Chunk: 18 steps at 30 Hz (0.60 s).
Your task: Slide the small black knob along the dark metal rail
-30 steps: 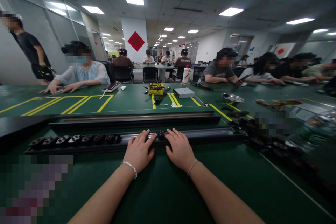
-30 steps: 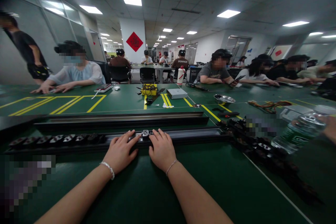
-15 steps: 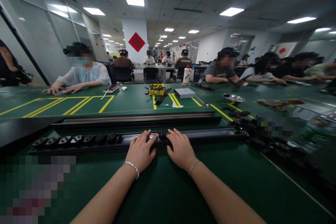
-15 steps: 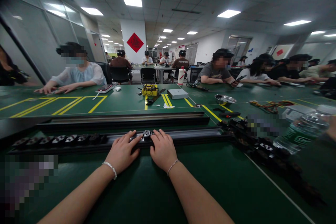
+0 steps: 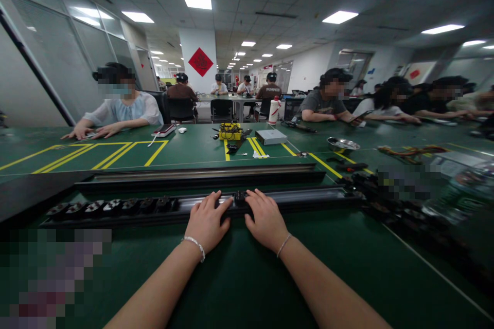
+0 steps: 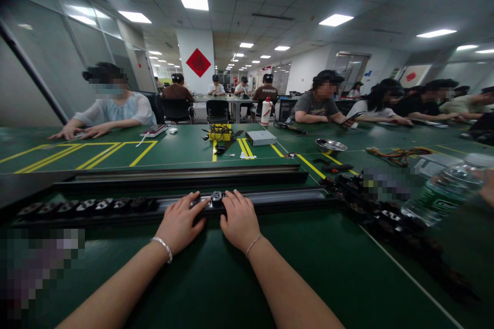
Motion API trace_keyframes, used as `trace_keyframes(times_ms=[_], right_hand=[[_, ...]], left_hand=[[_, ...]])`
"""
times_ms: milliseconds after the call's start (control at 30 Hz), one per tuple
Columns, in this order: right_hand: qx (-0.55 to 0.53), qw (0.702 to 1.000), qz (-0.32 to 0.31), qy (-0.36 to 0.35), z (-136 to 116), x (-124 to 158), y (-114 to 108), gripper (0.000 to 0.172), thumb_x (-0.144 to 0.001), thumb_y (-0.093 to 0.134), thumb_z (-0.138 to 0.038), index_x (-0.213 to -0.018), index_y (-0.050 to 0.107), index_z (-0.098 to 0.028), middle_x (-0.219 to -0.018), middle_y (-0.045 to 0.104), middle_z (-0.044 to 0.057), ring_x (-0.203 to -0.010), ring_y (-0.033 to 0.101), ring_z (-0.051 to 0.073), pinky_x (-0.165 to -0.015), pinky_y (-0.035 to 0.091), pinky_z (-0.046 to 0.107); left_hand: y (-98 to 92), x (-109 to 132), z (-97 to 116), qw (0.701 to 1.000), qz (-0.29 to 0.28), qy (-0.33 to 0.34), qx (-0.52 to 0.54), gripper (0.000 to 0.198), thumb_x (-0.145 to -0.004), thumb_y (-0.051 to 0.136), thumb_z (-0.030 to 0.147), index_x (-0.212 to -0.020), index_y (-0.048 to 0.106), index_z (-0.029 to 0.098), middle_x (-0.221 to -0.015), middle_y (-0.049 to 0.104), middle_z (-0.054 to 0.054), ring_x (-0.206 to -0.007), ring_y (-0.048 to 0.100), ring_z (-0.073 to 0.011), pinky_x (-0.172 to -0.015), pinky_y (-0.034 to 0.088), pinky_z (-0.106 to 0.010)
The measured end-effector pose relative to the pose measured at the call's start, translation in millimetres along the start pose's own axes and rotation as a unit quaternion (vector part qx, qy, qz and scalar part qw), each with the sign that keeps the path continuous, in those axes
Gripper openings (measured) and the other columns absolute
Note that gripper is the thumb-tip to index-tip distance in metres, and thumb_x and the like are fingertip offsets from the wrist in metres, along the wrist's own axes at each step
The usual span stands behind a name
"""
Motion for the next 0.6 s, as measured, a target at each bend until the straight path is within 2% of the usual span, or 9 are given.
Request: trace_keyframes(times_ms=[400, 500, 600], right_hand=[[-0.007, 1.0, 0.001, 0.0, 0.9, -0.8, -1.0, 0.038, -0.076, 0.047, -0.022, -0.114, 0.051, -0.019, -0.129, 0.047, 0.005, -0.123, 0.033, 0.023, -0.099, 0.025, 0.038], [-0.01, 1.0, 0.005, -0.001, 1.3, -0.5, -1.1, 0.037, -0.076, 0.047, -0.022, -0.113, 0.051, -0.019, -0.129, 0.047, 0.005, -0.123, 0.033, 0.023, -0.099, 0.025, 0.037], [-0.014, 1.0, 0.006, -0.006, 1.0, -0.1, -0.6, 0.037, -0.076, 0.047, -0.022, -0.113, 0.051, -0.019, -0.128, 0.047, 0.006, -0.123, 0.033, 0.023, -0.099, 0.025, 0.038]], left_hand=[[-1.1, 1.7, 8.6, 0.999, 0.04, 0.036, 0.008, 0.049, -0.073, 0.05, 0.025, -0.122, 0.044, 0.028, -0.127, 0.046, -0.006, -0.117, 0.039, -0.0232, -0.096, 0.032, -0.038], [0.9, 1.1, 11.0, 0.999, 0.03, 0.042, 0.015, 0.048, -0.074, 0.048, 0.028, -0.122, 0.043, 0.025, -0.119, 0.051, -0.006, -0.11, 0.044, -0.022, -0.094, 0.033, -0.037], [8.1, 0.5, 12.3, 0.999, -0.003, 0.049, 0.014, 0.05, -0.076, 0.046, 0.031, -0.125, 0.039, 0.024, -0.114, 0.055, -0.005, -0.104, 0.047, -0.0211, -0.09, 0.032, -0.037]])
Point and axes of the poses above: each hand's wrist, its own x-axis away from the middle knuckle, its own y-axis out of the palm, z = x × y, the point moved 9 cm from there along -x, towards the middle knuckle
